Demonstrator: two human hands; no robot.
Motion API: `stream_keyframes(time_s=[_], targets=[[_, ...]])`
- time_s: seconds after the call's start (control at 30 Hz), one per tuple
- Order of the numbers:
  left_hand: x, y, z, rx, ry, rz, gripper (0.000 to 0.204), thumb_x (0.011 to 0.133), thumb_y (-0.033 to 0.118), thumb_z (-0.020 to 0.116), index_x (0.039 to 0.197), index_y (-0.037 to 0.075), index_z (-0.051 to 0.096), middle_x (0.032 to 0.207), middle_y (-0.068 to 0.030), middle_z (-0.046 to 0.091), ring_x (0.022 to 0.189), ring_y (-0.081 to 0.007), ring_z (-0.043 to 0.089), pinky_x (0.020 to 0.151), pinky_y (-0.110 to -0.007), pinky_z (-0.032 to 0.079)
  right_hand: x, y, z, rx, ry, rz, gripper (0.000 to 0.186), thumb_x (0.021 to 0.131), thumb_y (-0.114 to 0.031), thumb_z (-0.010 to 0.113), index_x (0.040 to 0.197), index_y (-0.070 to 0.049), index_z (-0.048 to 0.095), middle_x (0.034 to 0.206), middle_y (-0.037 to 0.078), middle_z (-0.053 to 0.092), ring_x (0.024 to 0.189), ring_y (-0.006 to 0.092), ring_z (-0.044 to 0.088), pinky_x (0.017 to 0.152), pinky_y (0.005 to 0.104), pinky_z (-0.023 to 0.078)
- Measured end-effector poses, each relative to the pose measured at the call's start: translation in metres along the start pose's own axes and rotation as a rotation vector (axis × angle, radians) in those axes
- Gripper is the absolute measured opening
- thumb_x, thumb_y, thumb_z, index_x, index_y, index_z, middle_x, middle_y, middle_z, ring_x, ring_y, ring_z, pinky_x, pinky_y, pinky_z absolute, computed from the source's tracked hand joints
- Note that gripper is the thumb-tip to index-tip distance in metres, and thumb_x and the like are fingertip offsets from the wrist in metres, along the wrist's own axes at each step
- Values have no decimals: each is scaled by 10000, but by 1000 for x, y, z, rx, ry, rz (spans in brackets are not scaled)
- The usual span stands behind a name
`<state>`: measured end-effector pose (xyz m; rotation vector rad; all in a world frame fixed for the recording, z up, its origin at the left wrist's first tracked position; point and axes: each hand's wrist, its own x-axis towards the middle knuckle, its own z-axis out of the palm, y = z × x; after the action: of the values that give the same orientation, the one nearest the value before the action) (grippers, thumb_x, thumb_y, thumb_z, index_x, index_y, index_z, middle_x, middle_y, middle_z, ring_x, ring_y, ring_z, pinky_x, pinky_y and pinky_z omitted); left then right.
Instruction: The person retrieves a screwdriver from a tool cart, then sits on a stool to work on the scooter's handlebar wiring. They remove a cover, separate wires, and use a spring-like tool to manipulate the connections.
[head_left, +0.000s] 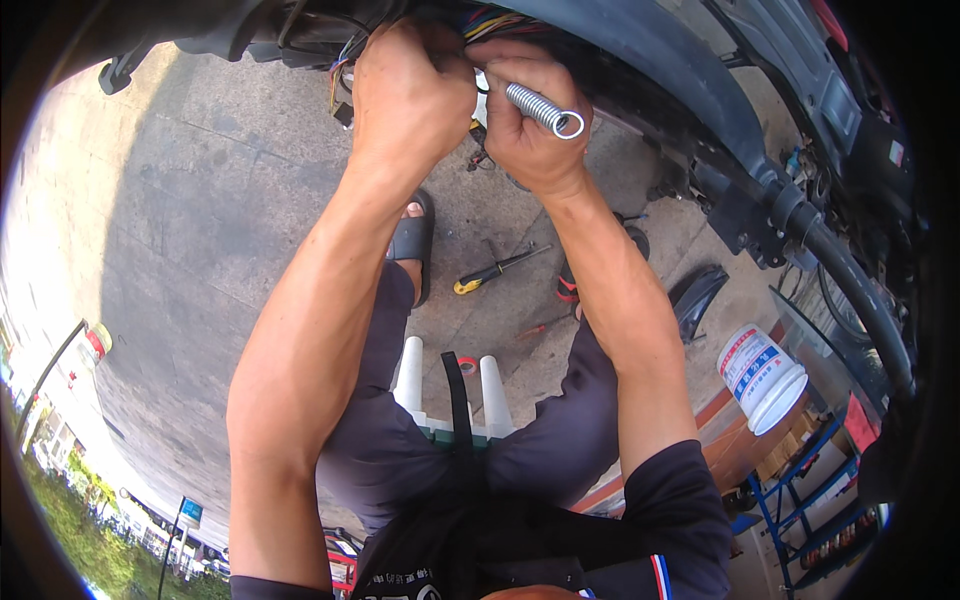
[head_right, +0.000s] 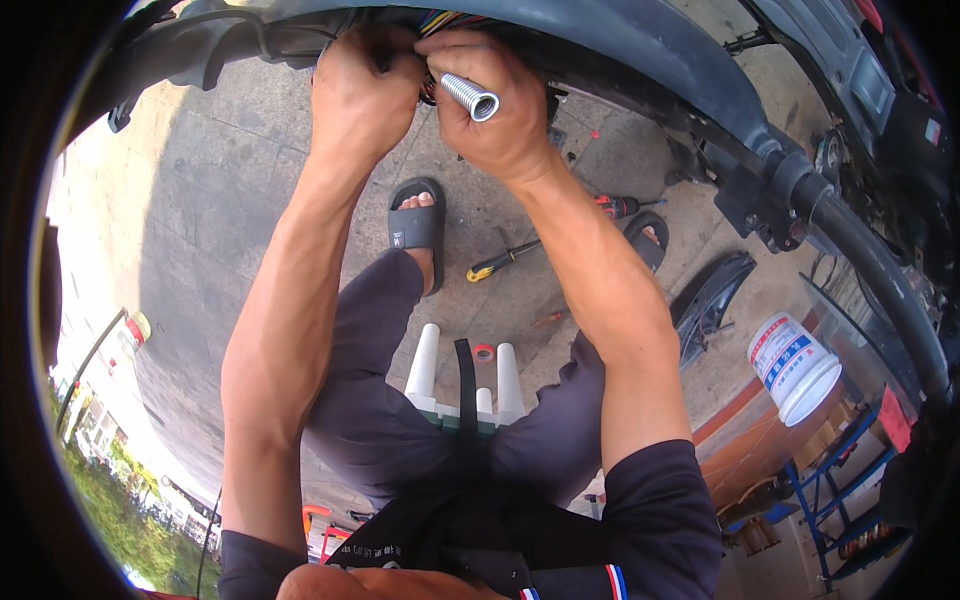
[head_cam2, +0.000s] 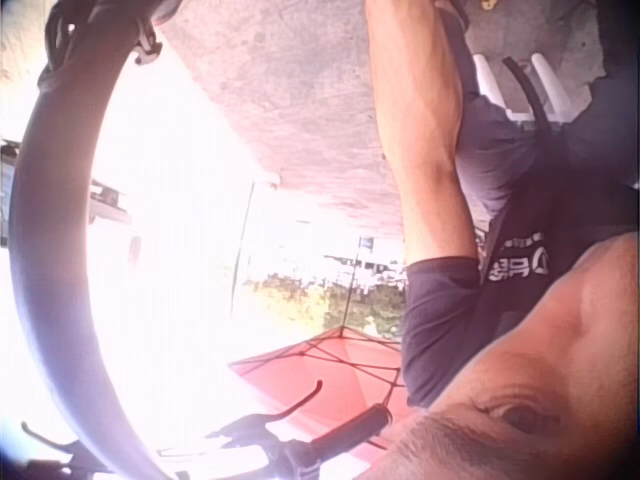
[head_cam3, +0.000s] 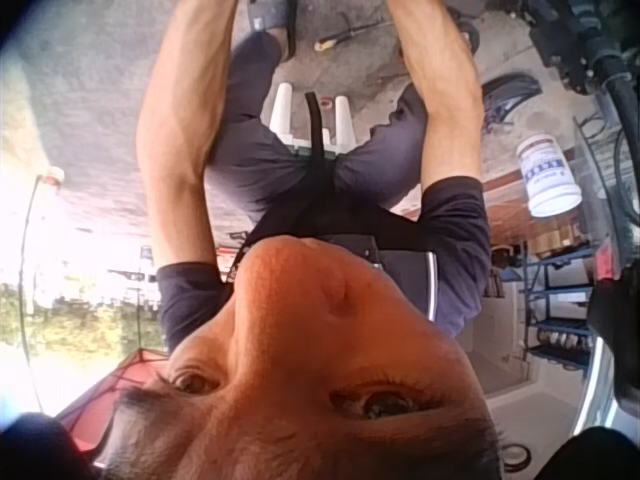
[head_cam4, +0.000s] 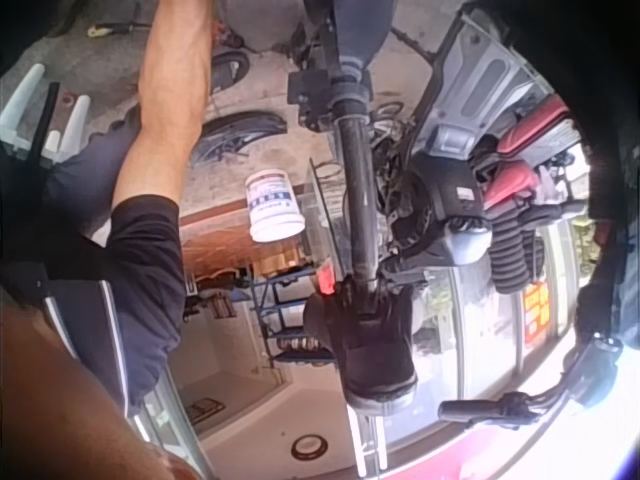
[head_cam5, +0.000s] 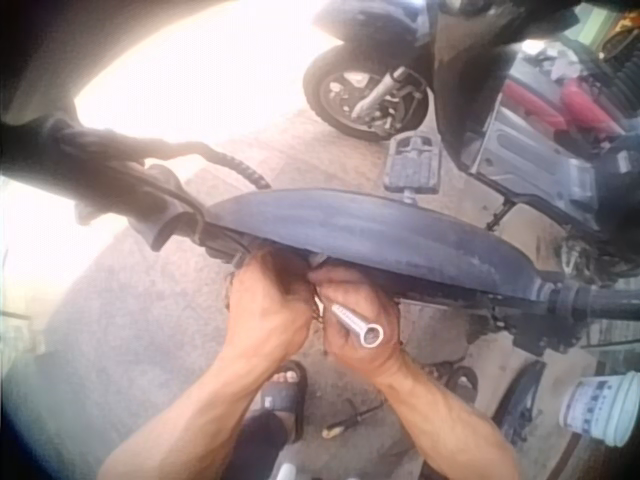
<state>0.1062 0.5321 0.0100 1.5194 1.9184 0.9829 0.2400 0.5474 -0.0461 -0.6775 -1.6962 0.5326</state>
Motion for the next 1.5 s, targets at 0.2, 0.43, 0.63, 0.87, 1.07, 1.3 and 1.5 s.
stream_keyframes(time_s=[0.2, 0.43, 0.63, 0.87, 1.07, 1.3, 1.5], targets=[[-5, 5, -7, -129, -70, -137, 227, 777, 120, 600, 927, -19, 699, 870, -211, 711, 855, -376, 690, 812, -426, 529, 0, -9, -6, 2, 4, -9, 325, 757, 96, 667, 1030, -63, 588, 1010, 130, 725, 856, 304, 711, 726, 348, 583], [-5, 8, -13, -300, -179, -245, 213, 795, 84, 598, 958, -33, 670, 808, -119, 676, 730, -194, 632, 686, -317, 494, 0, -17, -11, -22, -27, 5, 228, 848, 53, 659, 1026, -39, 550, 998, 156, 725, 852, 265, 717, 737, 327, 581], [-9, 12, -16, -347, -238, -315, 186, 822, 49, 577, 975, -37, 641, 772, -65, 625, 647, -121, 557, 574, -277, 445, 1, -23, -17, -40, -51, -14, 185, 894, 37, 645, 1020, -24, 523, 973, 162, 719, 833, 246, 715, 731, 313, 576], [-9, 9, -16, -342, -241, -337, 179, 805, 79, 575, 908, -33, 668, 746, -92, 650, 685, -150, 598, 629, -308, 480, 5, -25, -17, 11, -96, 77, 170, 888, 63, 617, 1015, -23, 545, 971, 137, 703, 852, 220, 692, 736, 301, 558], [-11, 9, -13, -359, -276, -352, 131, 833, 27, 557, 920, -41, 627, 750, -38, 595, 659, -95, 535, 561, -257, 430, 10, -20, -20, -1, -124, 101, 167, 866, 71, 595, 998, -25, 559, 953, 120, 701, 832, 196, 683, 716, 300, 551], [-10, -2, -15, -332, -252, -313, 281, 781, 117, 628, 1013, -38, 669, 835, -114, 705, 743, -193, 663, 697, -336, 528, 11, -11, -22, 32, -135, 168, 150, 845, 70, 581, 964, -22, 579, 903, 91, 685, 776, 168, 660, 680, 286, 542], [-9, -9, -8, -306, -148, -170, 391, 767, 104, 652, 1121, -59, 632, 967, -148, 715, 868, -193, 684, 791, -316, 536, 9, -19, -23, 58, -127, 237, 142, 853, 59, 568, 971, -17, 594, 882, 79, 676, 762, 166, 654, 680, 283, 539]])
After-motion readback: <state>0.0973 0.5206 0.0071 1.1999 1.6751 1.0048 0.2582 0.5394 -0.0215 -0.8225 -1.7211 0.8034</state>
